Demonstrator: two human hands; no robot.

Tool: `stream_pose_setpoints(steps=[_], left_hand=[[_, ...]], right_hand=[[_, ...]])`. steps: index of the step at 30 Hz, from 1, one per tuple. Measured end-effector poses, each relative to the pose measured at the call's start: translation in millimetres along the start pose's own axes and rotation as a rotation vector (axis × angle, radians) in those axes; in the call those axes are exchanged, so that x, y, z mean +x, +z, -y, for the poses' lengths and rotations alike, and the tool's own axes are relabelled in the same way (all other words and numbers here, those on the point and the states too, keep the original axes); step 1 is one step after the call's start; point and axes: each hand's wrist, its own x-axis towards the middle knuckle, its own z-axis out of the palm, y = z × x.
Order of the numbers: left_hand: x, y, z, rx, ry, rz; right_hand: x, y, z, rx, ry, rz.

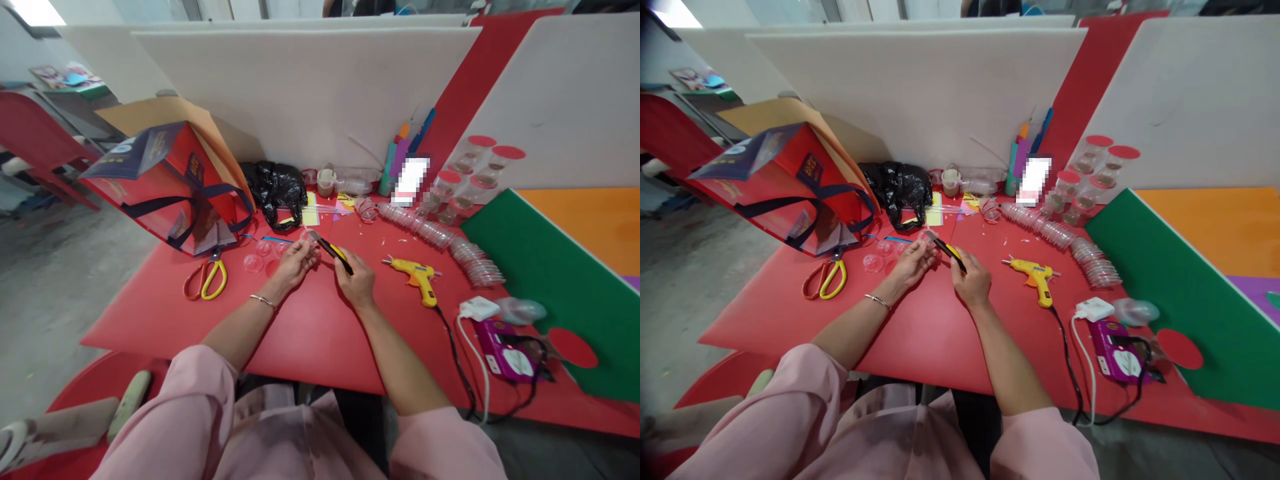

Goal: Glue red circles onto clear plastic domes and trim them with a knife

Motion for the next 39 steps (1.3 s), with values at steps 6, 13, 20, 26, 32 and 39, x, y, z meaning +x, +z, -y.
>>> stream_pose_setpoints(steps=[6,13,20,26,32,39], left_hand=[[-2.7,1.9,-0.8,0.015,0.010,0.048],[-4.0,4.0,-0.5,0.035,0.011,0.040],[-5.9,6.8,-2.0,0.033,0.020,0.060],[-8.6,9.2,-4.9,0.017,0.000,0.042],[-8.7,9.3,-4.8,0.024,0.000,0.035],[-8.5,9.4,-4.8,0.027,0.008,0.043]], right_hand=[[2.3,1.8,-5.5,-0.045,0.099,-0.072],[1.6,-2.2,-0.5,0.076,0.064,-0.072],[1.9,-2.2,-0.1,0.109,0.050,-0.101],[2.0,-4.2,1.3,0.113,0.074,-0.039],[2.4,-4.7,2.5,0.119,0.070,-0.038],[2.3,-3.2,0.6,0.118,0.059,-0.044]])
